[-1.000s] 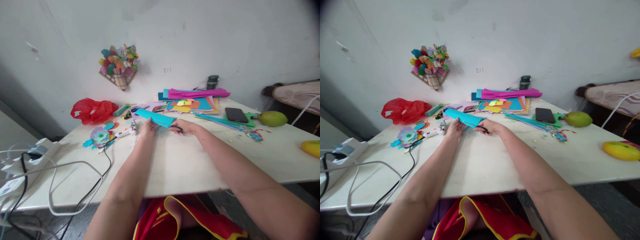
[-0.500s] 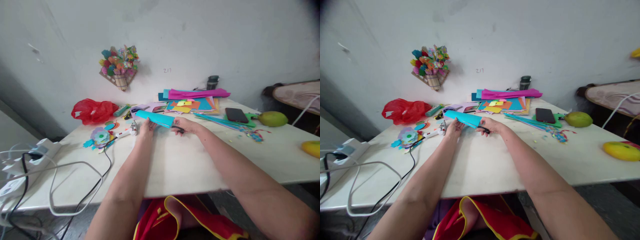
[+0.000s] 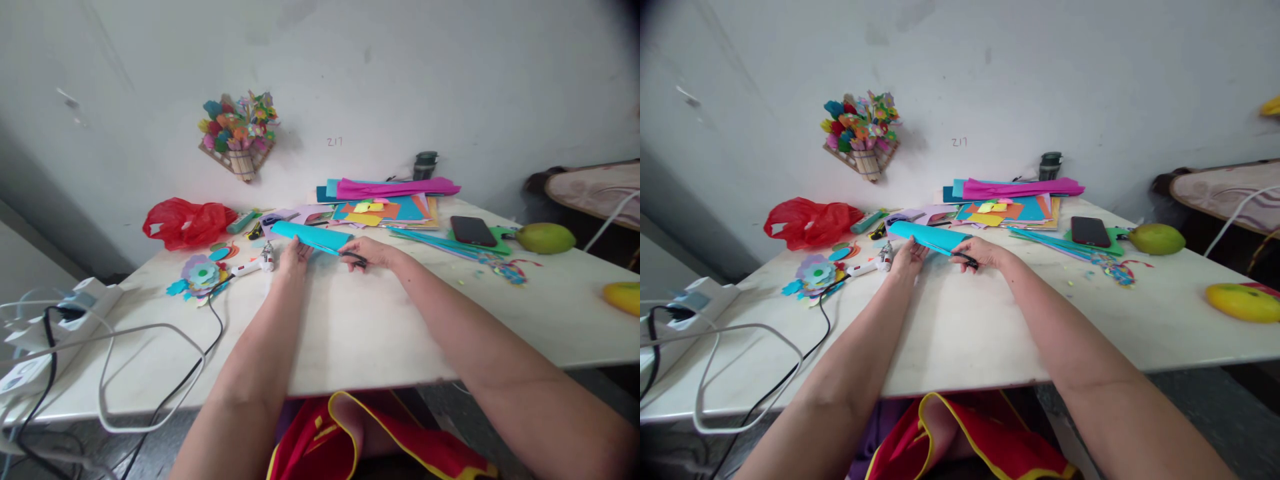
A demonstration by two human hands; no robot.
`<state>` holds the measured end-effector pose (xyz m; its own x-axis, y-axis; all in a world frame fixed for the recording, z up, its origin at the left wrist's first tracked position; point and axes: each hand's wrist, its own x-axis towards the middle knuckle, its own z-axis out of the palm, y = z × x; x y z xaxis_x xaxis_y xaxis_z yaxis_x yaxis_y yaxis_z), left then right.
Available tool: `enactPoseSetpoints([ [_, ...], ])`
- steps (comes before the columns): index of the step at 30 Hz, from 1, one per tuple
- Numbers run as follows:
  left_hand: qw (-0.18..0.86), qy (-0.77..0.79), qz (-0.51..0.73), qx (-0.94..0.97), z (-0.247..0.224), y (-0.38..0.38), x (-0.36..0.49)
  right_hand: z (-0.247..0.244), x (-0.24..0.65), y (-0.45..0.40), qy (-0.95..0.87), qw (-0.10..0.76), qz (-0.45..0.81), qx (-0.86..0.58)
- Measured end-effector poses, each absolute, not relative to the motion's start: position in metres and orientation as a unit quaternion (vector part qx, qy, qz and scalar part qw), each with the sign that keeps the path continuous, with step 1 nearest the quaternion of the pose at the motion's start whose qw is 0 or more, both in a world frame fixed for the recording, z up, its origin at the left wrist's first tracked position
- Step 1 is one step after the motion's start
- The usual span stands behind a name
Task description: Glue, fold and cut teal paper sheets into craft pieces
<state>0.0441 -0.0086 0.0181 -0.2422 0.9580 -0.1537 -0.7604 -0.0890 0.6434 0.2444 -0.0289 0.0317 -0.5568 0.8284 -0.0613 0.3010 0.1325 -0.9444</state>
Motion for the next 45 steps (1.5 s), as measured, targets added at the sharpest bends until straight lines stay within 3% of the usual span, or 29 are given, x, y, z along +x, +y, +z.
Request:
enactPoseSetpoints([
  [12,0.599,0.313,0.714,0.181,0.0184,-0.0123,0.0486,0.0364,0.2415,-0.0326,-0.747,0.214,0.501,-0.381],
  [45,0.606,0.329,0.707,0.156,0.0229,-0.0133,0.046,0.0367,0.2378,-0.0348,-0.709,0.236,0.539,-0.389],
])
